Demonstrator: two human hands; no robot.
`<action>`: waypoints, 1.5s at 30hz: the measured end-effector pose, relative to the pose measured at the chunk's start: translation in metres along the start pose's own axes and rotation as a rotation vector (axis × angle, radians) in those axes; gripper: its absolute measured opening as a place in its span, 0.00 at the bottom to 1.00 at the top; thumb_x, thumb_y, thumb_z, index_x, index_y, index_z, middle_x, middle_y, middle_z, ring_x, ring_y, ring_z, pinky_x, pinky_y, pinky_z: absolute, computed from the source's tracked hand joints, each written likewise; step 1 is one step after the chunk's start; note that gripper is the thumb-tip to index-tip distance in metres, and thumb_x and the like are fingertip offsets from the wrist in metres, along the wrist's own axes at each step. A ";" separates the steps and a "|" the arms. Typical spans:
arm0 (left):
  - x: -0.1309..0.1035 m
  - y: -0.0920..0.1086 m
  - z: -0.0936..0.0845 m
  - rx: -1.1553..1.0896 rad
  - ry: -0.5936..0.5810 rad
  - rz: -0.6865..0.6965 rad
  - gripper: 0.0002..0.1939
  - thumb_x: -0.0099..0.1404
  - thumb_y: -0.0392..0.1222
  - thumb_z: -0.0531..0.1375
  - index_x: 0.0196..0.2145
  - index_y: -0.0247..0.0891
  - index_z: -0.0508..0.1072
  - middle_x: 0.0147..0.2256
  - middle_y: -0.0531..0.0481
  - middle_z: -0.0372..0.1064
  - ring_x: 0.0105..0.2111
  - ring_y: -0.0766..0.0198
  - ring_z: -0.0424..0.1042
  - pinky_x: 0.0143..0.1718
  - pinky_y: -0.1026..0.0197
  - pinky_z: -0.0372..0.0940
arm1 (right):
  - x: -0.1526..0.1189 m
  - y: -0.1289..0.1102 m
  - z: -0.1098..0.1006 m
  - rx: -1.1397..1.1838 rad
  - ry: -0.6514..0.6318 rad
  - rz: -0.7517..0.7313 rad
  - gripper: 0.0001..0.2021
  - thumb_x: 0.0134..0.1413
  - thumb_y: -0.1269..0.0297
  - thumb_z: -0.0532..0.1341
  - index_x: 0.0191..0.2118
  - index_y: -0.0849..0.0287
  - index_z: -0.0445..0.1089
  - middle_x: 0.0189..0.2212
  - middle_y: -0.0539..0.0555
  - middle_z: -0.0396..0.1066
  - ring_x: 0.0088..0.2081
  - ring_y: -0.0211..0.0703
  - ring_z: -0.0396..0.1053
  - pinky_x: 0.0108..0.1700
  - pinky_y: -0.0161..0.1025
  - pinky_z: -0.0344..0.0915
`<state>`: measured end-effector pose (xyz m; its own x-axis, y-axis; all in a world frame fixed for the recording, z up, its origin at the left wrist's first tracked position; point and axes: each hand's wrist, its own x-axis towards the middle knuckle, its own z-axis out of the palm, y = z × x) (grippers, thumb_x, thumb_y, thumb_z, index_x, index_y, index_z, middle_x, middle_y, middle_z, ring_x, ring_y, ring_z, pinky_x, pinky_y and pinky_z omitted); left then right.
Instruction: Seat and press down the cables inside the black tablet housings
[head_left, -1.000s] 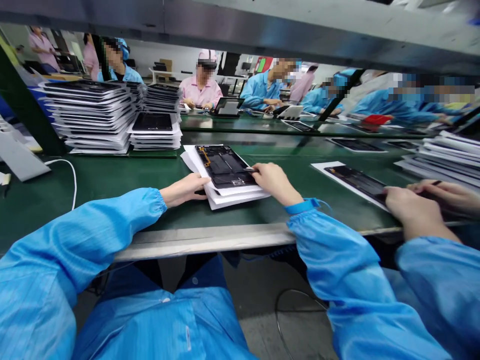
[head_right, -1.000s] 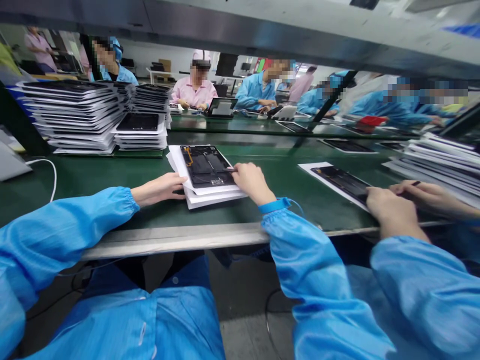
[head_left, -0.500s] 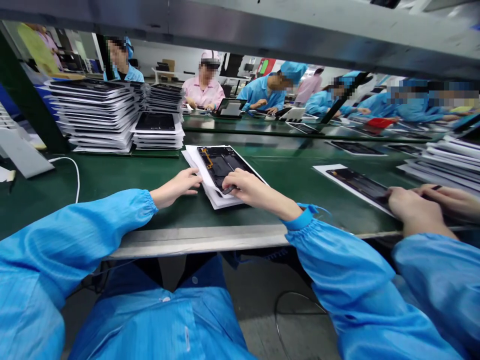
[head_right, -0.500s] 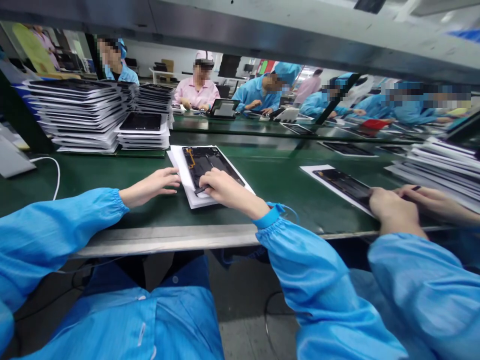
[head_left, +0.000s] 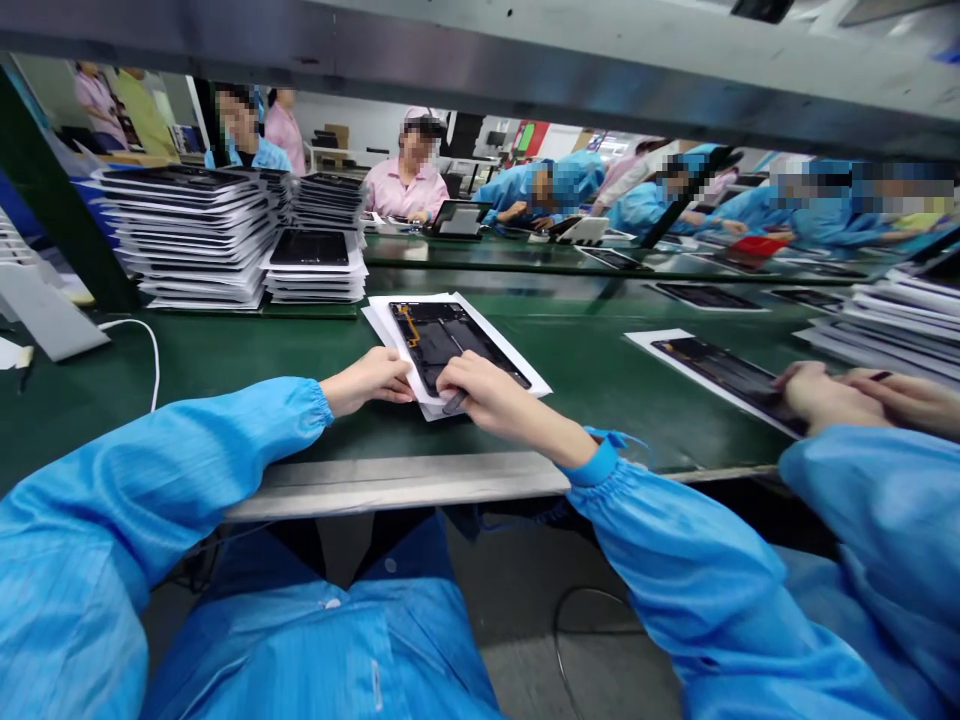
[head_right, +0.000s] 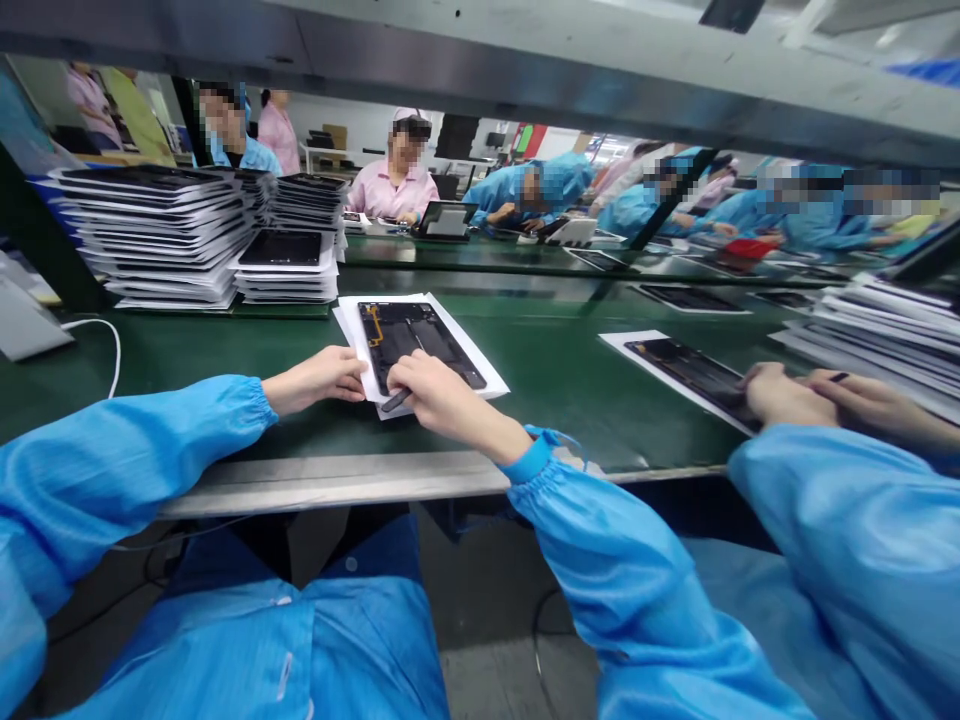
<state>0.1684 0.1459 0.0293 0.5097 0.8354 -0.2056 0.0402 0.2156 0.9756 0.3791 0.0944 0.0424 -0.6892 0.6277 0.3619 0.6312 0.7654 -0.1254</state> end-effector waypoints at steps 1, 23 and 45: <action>0.000 -0.001 0.000 -0.007 0.000 0.000 0.03 0.64 0.36 0.64 0.35 0.33 0.73 0.30 0.42 0.77 0.28 0.61 0.77 0.38 0.59 0.72 | -0.001 -0.002 0.001 -0.008 0.000 0.000 0.08 0.56 0.77 0.56 0.36 0.55 0.63 0.34 0.54 0.69 0.37 0.46 0.60 0.39 0.40 0.56; -0.098 0.008 -0.064 0.117 0.228 0.107 0.23 0.52 0.54 0.72 0.39 0.34 0.79 0.36 0.44 0.78 0.36 0.52 0.77 0.35 0.58 0.71 | -0.016 -0.096 0.019 0.164 0.576 0.132 0.27 0.72 0.47 0.40 0.47 0.55 0.73 0.40 0.59 0.73 0.44 0.52 0.67 0.47 0.51 0.63; -0.159 -0.034 -0.106 1.352 -0.027 0.482 0.06 0.75 0.39 0.53 0.43 0.39 0.69 0.41 0.48 0.65 0.39 0.61 0.68 0.38 0.61 0.65 | 0.011 -0.159 0.091 0.676 0.431 0.184 0.13 0.61 0.80 0.61 0.48 0.60 0.74 0.38 0.54 0.74 0.43 0.42 0.70 0.46 0.42 0.68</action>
<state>-0.0045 0.0595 0.0210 0.7238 0.6743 0.1461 0.6254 -0.7306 0.2740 0.2387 -0.0072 -0.0172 -0.3117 0.7470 0.5872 0.2752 0.6625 -0.6967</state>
